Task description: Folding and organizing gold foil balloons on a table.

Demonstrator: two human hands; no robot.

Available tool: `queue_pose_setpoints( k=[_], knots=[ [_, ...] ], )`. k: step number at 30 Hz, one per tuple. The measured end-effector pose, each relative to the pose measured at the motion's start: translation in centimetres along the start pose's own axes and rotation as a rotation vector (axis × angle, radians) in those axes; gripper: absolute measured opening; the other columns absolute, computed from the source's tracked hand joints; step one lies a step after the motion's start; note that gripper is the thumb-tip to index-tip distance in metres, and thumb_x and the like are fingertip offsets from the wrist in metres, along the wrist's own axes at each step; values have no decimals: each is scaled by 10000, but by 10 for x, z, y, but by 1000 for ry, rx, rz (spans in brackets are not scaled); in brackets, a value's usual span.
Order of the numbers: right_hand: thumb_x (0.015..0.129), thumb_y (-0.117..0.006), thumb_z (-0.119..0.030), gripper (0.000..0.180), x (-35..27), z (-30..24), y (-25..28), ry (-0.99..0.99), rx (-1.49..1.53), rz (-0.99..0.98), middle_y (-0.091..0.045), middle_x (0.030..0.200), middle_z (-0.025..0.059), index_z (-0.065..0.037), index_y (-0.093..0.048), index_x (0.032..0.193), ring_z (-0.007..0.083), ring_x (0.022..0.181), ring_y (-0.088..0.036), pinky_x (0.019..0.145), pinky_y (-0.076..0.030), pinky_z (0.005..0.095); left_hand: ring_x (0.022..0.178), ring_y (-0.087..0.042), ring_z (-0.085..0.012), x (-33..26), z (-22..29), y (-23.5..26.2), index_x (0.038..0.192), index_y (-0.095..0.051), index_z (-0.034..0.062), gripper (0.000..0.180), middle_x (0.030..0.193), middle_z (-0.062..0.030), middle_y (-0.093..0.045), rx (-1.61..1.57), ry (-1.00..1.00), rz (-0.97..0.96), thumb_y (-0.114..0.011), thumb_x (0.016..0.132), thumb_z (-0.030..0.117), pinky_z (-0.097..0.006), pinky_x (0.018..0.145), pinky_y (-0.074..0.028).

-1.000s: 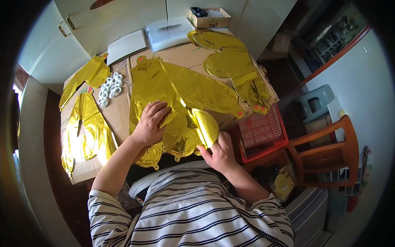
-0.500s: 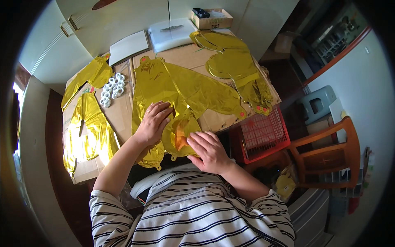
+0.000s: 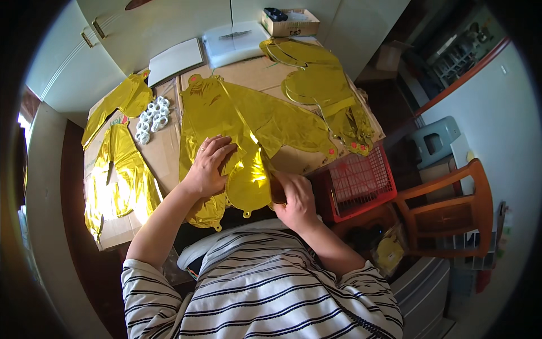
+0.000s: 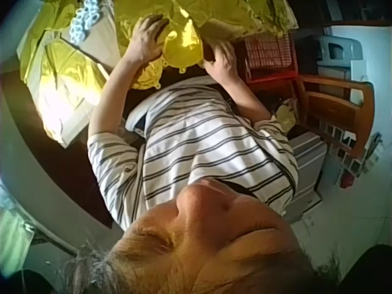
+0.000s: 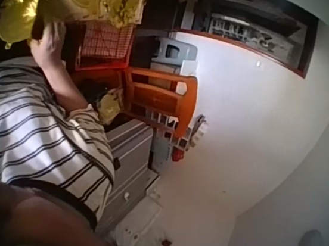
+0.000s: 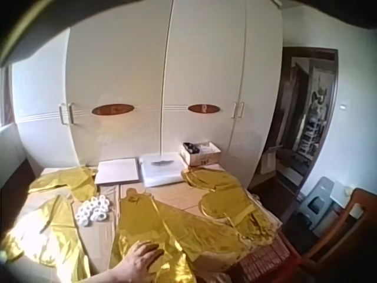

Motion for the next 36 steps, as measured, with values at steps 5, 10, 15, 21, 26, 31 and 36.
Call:
queue_pose_setpoints(
  k=[5, 10, 15, 21, 26, 31, 36],
  knots=[
    [905, -686, -149, 233, 13, 20, 15, -628, 171, -51, -699, 849, 181, 51, -660, 1022, 245, 723, -689, 668, -520, 350, 1314, -450, -373, -3, -3, -1, 1285, -583, 36, 612, 1356, -173, -534, 11, 45, -54, -767, 765, 299, -498, 1145, -329],
    [855, -758, -172, 241, 2, 40, 9, -716, 594, -24, -725, 784, 115, 42, -687, 939, 197, 673, -694, 639, -526, 354, 1320, -444, -380, -2, 2, 0, 1286, -585, 36, 624, 1353, -182, -535, 26, 41, -49, -760, 785, 364, -511, 1142, -327],
    [844, -778, -154, 402, -13, 27, 8, -587, 443, -63, -700, 1075, 108, 12, -601, 1164, 157, 965, -674, 740, -562, 331, 1322, -441, -385, -4, 0, -2, 1287, -586, 35, 631, 1348, -185, -536, 31, 44, -39, -766, 785, 373, -512, 1146, -322],
    [896, -755, -181, 323, -26, 22, -16, -1061, 1039, 184, -668, 998, 48, -10, -596, 1119, 128, 877, -661, 685, -586, 291, 1324, -439, -384, -3, 0, -1, 1286, -589, 33, 633, 1349, -185, -536, 21, 43, -39, -769, 782, 371, -511, 1151, -316],
    [850, -756, -99, 258, -20, 24, -15, -716, 531, 145, -693, 967, 76, -17, -644, 1068, 176, 863, -687, 716, -564, 338, 1325, -440, -379, -4, 2, -1, 1288, -589, 32, 635, 1358, -183, -533, 21, 50, -49, -768, 783, 374, -512, 1154, -314],
    [774, -745, -51, 235, -3, 5, -4, -394, 65, 70, -651, 816, 131, -1, -650, 983, 323, 774, -649, 705, -530, 427, 1325, -441, -375, -4, -1, -2, 1286, -589, 31, 631, 1361, -177, -533, 19, 37, -44, -767, 785, 371, -511, 1154, -315],
    [652, -703, 0, 348, 7, -13, -3, -18, -171, 27, -588, 904, 111, -53, -669, 995, 335, 906, -585, 793, -478, 461, 1319, -446, -376, -4, -1, -1, 1285, -582, 34, 628, 1346, -174, -539, -5, 25, -31, -769, 764, 330, -504, 1148, -322]
  ],
)
Point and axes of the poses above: each hand's wrist, its own x-axis towards the middle knuckle, its own y-axis out of the back of the hand, z = x × y, the point moved 4 cm from there along x, towards the middle knuckle
